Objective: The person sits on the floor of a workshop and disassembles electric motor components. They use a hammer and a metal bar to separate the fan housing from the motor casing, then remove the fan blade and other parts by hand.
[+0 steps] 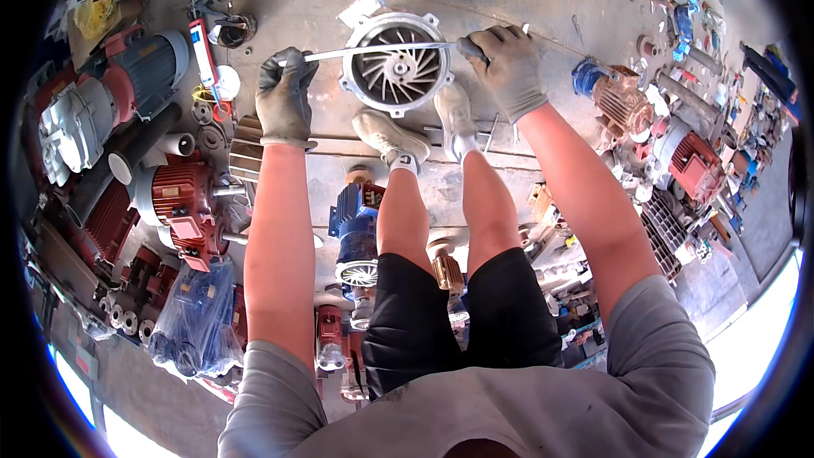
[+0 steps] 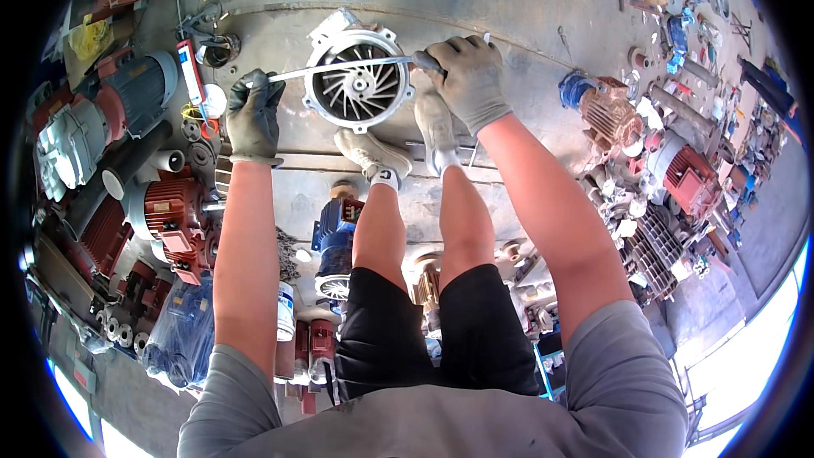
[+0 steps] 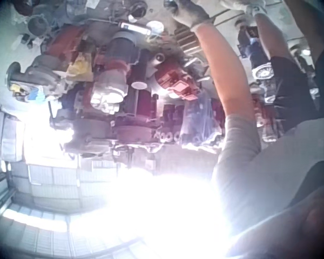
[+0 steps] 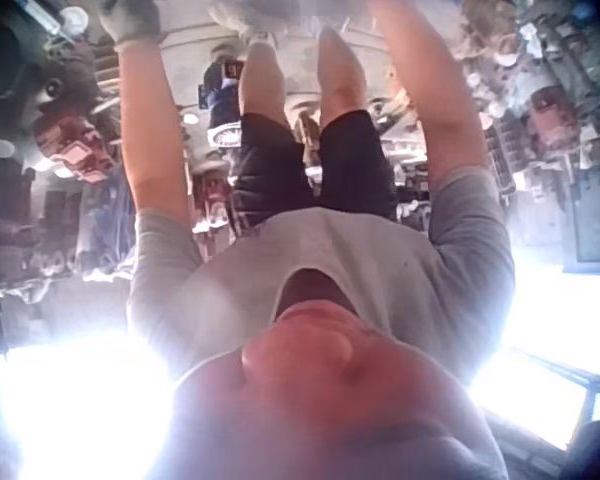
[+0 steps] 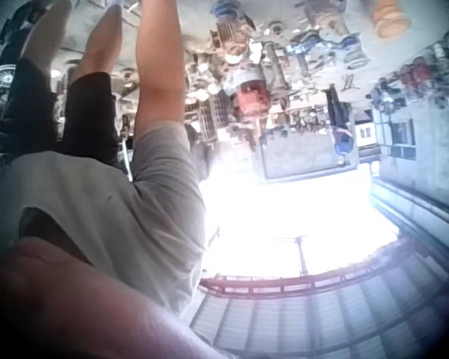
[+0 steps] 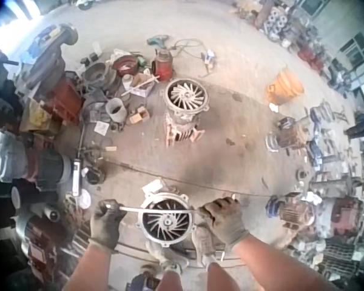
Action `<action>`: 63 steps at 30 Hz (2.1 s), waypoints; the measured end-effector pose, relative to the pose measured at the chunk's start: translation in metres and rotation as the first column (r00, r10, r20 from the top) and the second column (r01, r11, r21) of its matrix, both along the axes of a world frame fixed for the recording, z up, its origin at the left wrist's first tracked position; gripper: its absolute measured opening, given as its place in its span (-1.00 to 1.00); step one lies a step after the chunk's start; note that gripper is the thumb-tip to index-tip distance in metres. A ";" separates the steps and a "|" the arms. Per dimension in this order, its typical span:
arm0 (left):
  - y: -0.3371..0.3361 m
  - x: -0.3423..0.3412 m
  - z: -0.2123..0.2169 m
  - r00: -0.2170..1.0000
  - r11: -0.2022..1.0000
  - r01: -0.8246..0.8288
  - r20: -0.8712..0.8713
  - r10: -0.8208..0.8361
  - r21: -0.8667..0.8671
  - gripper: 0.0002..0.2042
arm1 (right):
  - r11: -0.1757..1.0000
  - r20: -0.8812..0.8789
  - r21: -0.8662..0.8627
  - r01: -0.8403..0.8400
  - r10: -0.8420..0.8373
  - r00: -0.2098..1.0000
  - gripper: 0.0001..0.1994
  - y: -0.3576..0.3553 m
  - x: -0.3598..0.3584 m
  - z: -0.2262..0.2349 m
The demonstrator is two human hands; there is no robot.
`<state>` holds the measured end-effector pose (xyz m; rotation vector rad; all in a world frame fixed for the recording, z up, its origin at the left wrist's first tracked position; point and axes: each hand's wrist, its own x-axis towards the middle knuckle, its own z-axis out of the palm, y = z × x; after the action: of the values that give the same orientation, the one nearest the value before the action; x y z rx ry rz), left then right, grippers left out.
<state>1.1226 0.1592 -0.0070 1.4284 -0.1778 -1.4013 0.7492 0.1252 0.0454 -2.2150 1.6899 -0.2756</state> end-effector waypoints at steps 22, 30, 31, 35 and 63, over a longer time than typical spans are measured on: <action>0.161 -0.031 0.049 0.998 0.982 -0.047 0.057 0.037 0.185 -0.46 | 0.964 0.093 0.264 -0.031 0.007 0.996 -0.82 0.103 0.017 0.004; 0.110 -0.032 0.022 0.978 0.972 -0.192 -0.054 0.201 0.137 -0.76 | 0.967 0.086 0.254 -0.031 0.009 0.996 -0.78 0.104 0.014 0.003; 0.112 -0.030 0.019 0.976 0.970 -0.194 -0.072 0.206 0.143 -0.77 | 0.967 0.090 0.252 -0.040 0.018 0.996 -0.78 0.103 0.013 0.004; 0.096 -0.028 0.026 0.959 0.975 -0.211 -0.177 0.220 0.067 -0.76 | 0.966 0.055 0.247 -0.071 0.060 0.997 -0.78 0.098 0.012 0.007; 0.272 -0.044 0.124 0.845 0.840 -0.534 0.032 0.534 0.093 -0.72 | 0.837 0.190 0.296 -0.460 0.420 0.887 -0.84 0.133 0.030 0.081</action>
<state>1.0790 0.4316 0.1172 1.4181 0.2796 -0.9492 0.7787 0.2583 0.1265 -2.1949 1.0251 0.0025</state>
